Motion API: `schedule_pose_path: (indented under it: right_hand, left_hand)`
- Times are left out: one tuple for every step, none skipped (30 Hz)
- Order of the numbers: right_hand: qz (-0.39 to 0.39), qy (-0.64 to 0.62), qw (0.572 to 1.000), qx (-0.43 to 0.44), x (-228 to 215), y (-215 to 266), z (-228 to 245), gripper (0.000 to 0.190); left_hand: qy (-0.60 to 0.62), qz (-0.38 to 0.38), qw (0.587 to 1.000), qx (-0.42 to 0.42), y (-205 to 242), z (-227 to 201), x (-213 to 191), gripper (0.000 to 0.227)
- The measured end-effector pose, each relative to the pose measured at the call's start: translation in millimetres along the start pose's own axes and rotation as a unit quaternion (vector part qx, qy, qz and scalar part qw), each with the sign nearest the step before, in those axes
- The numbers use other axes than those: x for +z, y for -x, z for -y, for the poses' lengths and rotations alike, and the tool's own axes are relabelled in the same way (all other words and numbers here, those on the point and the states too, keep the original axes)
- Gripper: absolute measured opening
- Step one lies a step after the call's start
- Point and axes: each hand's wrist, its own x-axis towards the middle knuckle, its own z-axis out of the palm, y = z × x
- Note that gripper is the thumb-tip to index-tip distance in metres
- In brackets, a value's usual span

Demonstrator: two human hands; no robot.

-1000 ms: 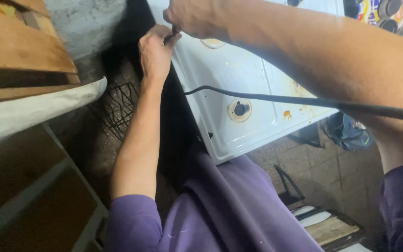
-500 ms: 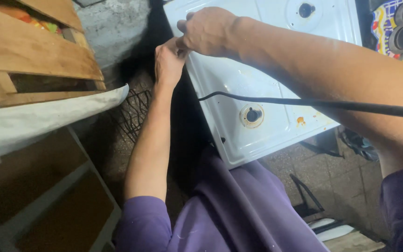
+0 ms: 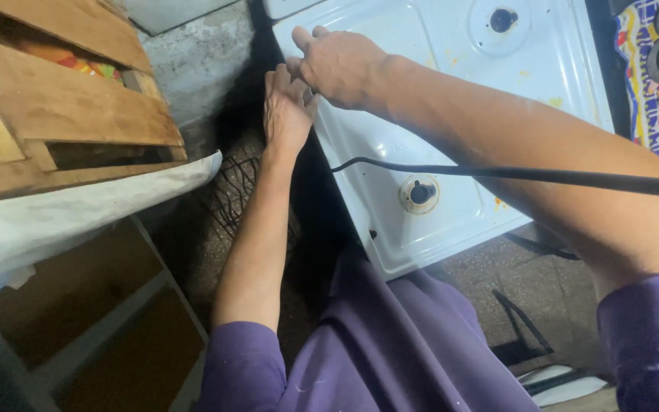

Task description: Repairing or disassembling a gas stove top using hand tools like pliers and a screwdriver

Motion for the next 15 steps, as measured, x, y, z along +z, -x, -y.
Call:
schedule_pose_path:
  right_hand:
    - [-0.041, -0.023, 0.998, 0.044, 6.2, -3.2, 0.2, 0.020]
    - [-0.081, -0.047, 0.992, 0.088, 12.1, -6.4, 0.4, 0.027]
    - [-0.083, -0.048, 0.991, 0.090, 12.0, -3.1, 0.8, 0.027]
    - [-0.091, -0.078, 0.989, 0.085, 11.4, 0.5, 0.7, 0.018]
    - [-0.103, -0.102, 0.986, 0.086, 8.4, 4.0, -5.5, 0.022]
    - [-0.108, -0.097, 0.985, 0.093, 6.1, 20.5, -12.5, 0.022]
    - [-0.166, -0.136, 0.973, 0.090, 3.9, 35.7, -15.0, 0.014]
    - [-0.223, -0.174, 0.955, 0.087, 1.9, 50.4, -17.0, 0.014]
    - [-0.226, -0.171, 0.955, 0.087, -0.3, 77.2, -17.7, 0.014]
    - [-0.275, -0.248, 0.922, 0.117, -2.0, 104.2, -18.5, 0.015]
    - [-0.321, -0.322, 0.878, 0.150, -2.9, 134.1, -19.7, 0.019]
    - [-0.325, -0.319, 0.877, 0.153, 2.2, 162.8, -15.4, 0.019]
    - [-0.335, -0.392, 0.826, 0.228, 7.7, 190.6, -8.8, 0.015]
    - [-0.340, -0.460, 0.764, 0.298, 13.2, 218.6, -1.9, 0.012]
    - [-0.347, -0.458, 0.763, 0.297, 27.5, 244.1, 4.9, 0.012]
  left_hand:
    - [0.005, 0.002, 1.000, -0.027, -0.1, 0.2, 2.7, 0.025]
    - [0.011, 0.003, 0.998, -0.055, -0.2, 0.4, 5.2, 0.020]
    - [0.009, 0.004, 0.999, -0.053, 2.8, 0.9, 4.6, 0.020]
    - [-0.028, 0.010, 0.999, -0.016, 5.3, 0.9, 3.7, 0.020]
    - [-0.064, 0.013, 0.997, 0.030, -1.0, 1.0, 4.5, 0.020]
    - [-0.064, 0.011, 0.997, 0.039, -4.4, -2.3, 6.7, 0.020]
    - [-0.114, 0.009, 0.992, 0.050, -1.6, -5.0, 6.1, 0.018]
    - [-0.163, 0.007, 0.985, 0.061, 1.4, -7.3, 5.2, 0.018]
    - [-0.165, 0.003, 0.984, 0.063, 2.4, -3.8, 7.6, 0.018]
    - [-0.238, -0.004, 0.966, 0.106, 3.3, -0.5, 10.3, 0.008]
    - [-0.306, -0.012, 0.940, 0.151, 2.4, 1.0, 15.2, 0.008]
    - [-0.306, -0.015, 0.939, 0.156, -2.6, 9.5, 22.4, 0.008]
    - [-0.331, -0.011, 0.924, 0.192, -4.4, 18.7, 27.0, 0.007]
    - [-0.356, -0.008, 0.906, 0.227, -6.3, 27.3, 31.4, 0.013]
    - [-0.360, -0.014, 0.904, 0.232, -10.4, 24.5, 26.2, 0.013]
